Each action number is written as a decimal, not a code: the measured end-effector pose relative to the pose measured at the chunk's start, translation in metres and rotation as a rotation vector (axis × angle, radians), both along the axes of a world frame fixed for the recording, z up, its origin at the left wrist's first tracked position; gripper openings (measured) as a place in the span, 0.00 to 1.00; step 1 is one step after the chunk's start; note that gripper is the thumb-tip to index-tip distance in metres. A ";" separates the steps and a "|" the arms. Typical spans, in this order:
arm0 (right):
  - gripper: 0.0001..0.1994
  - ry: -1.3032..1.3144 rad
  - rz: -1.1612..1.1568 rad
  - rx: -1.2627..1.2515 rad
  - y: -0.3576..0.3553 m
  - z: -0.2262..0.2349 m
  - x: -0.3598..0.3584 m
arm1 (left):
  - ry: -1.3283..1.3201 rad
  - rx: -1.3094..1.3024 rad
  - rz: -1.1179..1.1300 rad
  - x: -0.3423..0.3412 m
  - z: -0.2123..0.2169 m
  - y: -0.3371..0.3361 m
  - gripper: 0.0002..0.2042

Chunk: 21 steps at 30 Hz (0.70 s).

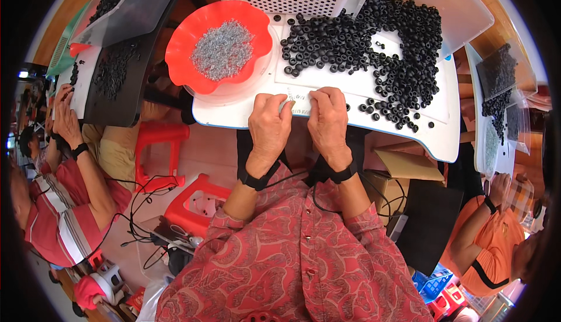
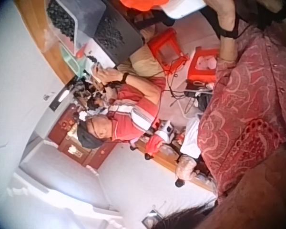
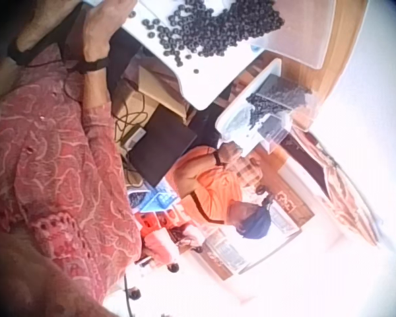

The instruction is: Sorting and inspecting black rubber rings at a table with others.

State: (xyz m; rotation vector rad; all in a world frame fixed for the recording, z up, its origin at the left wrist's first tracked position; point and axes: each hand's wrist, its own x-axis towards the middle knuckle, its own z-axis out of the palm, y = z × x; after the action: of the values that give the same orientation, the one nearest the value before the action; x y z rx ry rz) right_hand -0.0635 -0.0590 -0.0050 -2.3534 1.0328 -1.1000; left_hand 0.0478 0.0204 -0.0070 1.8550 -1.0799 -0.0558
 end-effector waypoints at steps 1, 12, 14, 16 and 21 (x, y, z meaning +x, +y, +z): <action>0.07 -0.033 0.006 0.019 0.000 -0.001 -0.002 | -0.001 -0.008 0.001 0.000 0.000 0.000 0.08; 0.08 -0.155 0.049 0.146 0.011 0.001 -0.013 | 0.007 -0.052 0.010 0.000 0.000 0.000 0.07; 0.08 -0.099 0.056 0.096 0.011 0.003 -0.010 | 0.006 -0.068 0.010 0.001 0.002 0.001 0.07; 0.08 -0.076 0.055 0.100 0.011 0.000 -0.010 | 0.067 -0.096 -0.025 0.002 0.002 0.003 0.06; 0.06 -0.050 0.040 0.042 0.011 0.000 -0.010 | 0.151 -0.150 -0.211 0.002 0.004 0.013 0.07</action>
State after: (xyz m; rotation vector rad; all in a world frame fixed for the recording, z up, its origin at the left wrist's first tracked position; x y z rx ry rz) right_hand -0.0738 -0.0484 -0.0053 -2.2920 0.9783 -1.1055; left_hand 0.0494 0.0338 -0.0027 1.5731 -1.1377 -0.2288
